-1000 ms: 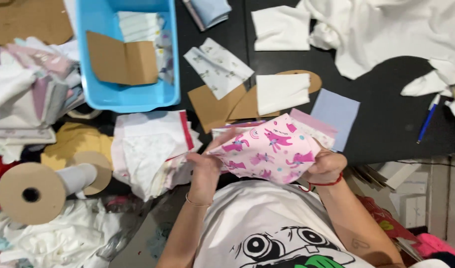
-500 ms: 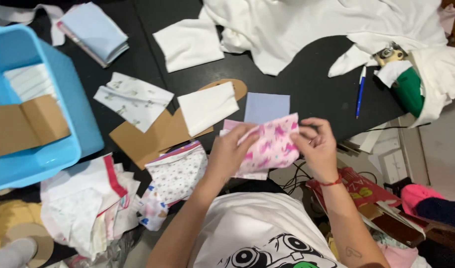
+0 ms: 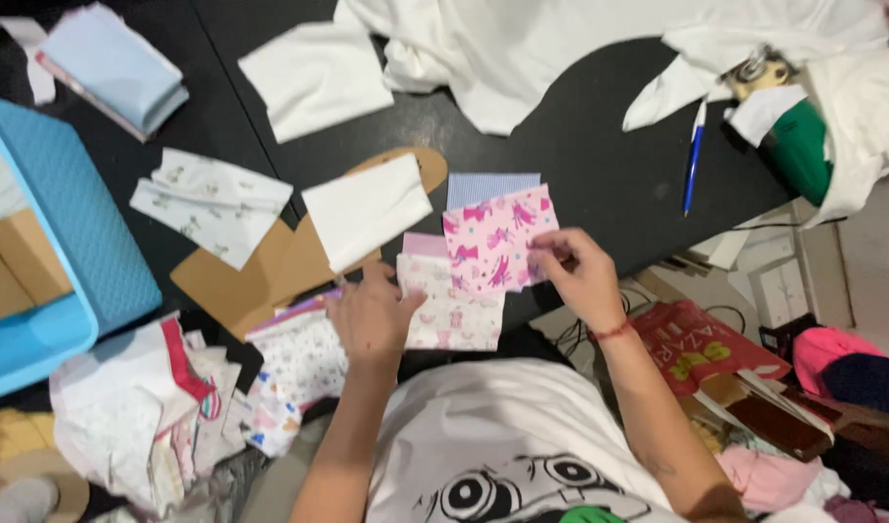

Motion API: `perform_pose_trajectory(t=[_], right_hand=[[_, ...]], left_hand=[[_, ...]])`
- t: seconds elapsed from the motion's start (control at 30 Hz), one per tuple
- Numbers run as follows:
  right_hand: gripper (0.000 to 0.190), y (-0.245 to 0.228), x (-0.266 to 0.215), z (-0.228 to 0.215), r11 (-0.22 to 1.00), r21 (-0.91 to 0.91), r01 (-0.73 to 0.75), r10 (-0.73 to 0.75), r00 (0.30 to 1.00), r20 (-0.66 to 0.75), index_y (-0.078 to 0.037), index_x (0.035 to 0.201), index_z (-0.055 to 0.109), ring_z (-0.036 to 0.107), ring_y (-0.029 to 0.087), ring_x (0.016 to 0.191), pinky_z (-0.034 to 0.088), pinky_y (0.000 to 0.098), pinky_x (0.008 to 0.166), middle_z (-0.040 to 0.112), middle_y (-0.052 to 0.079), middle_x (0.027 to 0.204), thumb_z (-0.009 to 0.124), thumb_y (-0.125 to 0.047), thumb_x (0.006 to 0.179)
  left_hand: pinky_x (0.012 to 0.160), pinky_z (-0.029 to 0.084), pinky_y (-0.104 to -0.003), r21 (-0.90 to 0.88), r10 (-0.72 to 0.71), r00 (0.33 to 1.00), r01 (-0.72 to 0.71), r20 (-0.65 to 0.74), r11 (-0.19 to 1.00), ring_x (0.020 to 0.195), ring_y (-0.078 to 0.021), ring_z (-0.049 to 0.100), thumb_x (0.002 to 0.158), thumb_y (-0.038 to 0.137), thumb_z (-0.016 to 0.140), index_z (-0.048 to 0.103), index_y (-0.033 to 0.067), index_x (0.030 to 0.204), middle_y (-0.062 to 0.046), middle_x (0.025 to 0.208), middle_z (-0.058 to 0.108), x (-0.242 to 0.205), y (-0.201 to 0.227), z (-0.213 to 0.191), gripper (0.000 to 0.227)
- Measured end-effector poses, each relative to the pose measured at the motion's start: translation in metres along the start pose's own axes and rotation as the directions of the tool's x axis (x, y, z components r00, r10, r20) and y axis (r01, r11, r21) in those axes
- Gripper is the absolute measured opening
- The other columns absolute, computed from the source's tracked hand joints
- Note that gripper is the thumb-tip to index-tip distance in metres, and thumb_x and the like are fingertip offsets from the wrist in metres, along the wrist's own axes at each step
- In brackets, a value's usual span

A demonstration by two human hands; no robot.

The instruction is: Sorting and organizing various fabric scraps on a table.

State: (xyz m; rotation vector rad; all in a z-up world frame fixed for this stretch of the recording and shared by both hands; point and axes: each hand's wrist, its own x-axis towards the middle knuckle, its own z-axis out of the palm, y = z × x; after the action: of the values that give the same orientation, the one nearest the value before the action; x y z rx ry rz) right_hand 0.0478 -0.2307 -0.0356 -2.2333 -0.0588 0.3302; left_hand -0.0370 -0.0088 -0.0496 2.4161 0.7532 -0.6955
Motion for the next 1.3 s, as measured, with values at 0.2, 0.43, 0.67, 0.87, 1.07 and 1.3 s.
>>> perform_pose_trajectory(t=[0.2, 0.43, 0.67, 0.87, 1.07, 1.3], right_hand=[[0.029, 0.025, 0.013, -0.001, 0.978, -0.17, -0.121, 0.117, 0.993, -0.031, -0.009, 0.09, 0.062, 0.062, 0.022, 0.07, 0.05, 0.0305, 0.063, 0.056, 0.007, 0.075, 0.075, -0.015, 0.064], [0.03, 0.027, 0.02, -0.007, 0.937, -0.225, -0.266, 0.295, 0.949, 0.108, -0.011, 0.086, 0.061, 0.061, 0.018, 0.064, 0.047, 0.0299, 0.062, 0.061, 0.003, 0.065, 0.072, -0.023, 0.062], [0.013, 0.002, 0.012, -0.022, 0.964, 0.22, -0.148, 0.102, 0.973, 0.208, -0.004, 0.083, 0.058, 0.053, 0.01, 0.059, 0.045, 0.0229, 0.059, 0.059, 0.007, 0.064, 0.066, -0.011, 0.075], [0.024, 0.03, 0.019, -0.023, 0.969, 0.207, -0.136, 0.1, 0.979, 0.177, 0.001, 0.1, 0.052, 0.056, 0.015, 0.049, 0.049, 0.0237, 0.043, 0.06, 0.012, 0.066, 0.061, -0.007, 0.079], [0.024, 0.043, 0.026, -0.018, 0.983, 0.17, -0.075, 0.048, 0.986, 0.159, -0.001, 0.102, 0.056, 0.054, 0.013, 0.05, 0.049, 0.0223, 0.043, 0.059, 0.011, 0.066, 0.061, -0.005, 0.079], [0.043, 0.022, 0.027, -0.028, 0.988, -0.138, -0.075, 0.1, 0.978, 0.184, -0.003, 0.11, 0.05, 0.058, 0.022, 0.058, 0.049, 0.0337, 0.052, 0.058, 0.011, 0.07, 0.066, -0.011, 0.071]], left_hand=[[0.086, 0.031, -0.045, 0.076, 0.01, 0.996, -0.004, -0.083, 0.997, 0.096, -0.0292, 0.051, 0.066, 0.051, 0.058, 0.055, 0.0171, 0.086, -0.002, 0.098, 0.057, 0.003, -0.006, 0.025, 0.039], [0.088, 0.029, -0.046, 0.091, -0.061, 0.977, 0.081, -0.203, 0.993, 0.094, -0.0298, 0.05, 0.068, 0.047, 0.058, 0.051, 0.0176, 0.088, -0.003, 0.096, 0.05, -0.009, -0.004, 0.045, 0.037], [0.089, 0.027, -0.044, 0.095, -0.02, 0.973, 0.043, -0.229, 0.995, 0.097, -0.0282, 0.048, 0.067, 0.05, 0.06, 0.051, 0.0168, 0.09, -0.002, 0.094, 0.05, -0.008, -0.007, 0.049, 0.041], [0.09, 0.026, -0.045, 0.089, -0.07, 0.977, 0.09, -0.203, 0.992, 0.1, -0.0284, 0.046, 0.067, 0.053, 0.06, 0.052, 0.0164, 0.091, -0.003, 0.098, 0.05, -0.008, -0.005, 0.049, 0.045], [0.091, 0.025, -0.045, 0.106, -0.078, 0.986, 0.094, -0.144, 0.99, 0.104, -0.0281, 0.044, 0.067, 0.053, 0.06, 0.056, 0.0162, 0.091, -0.003, 0.1, 0.052, -0.011, -0.004, 0.046, 0.044], [0.091, 0.026, -0.045, -0.125, -0.04, 0.999, 0.038, -0.009, 0.991, 0.089, -0.0331, 0.052, 0.064, 0.065, 0.052, 0.055, 0.0196, 0.086, -0.001, 0.094, 0.055, -0.018, -0.01, 0.027, 0.05]])
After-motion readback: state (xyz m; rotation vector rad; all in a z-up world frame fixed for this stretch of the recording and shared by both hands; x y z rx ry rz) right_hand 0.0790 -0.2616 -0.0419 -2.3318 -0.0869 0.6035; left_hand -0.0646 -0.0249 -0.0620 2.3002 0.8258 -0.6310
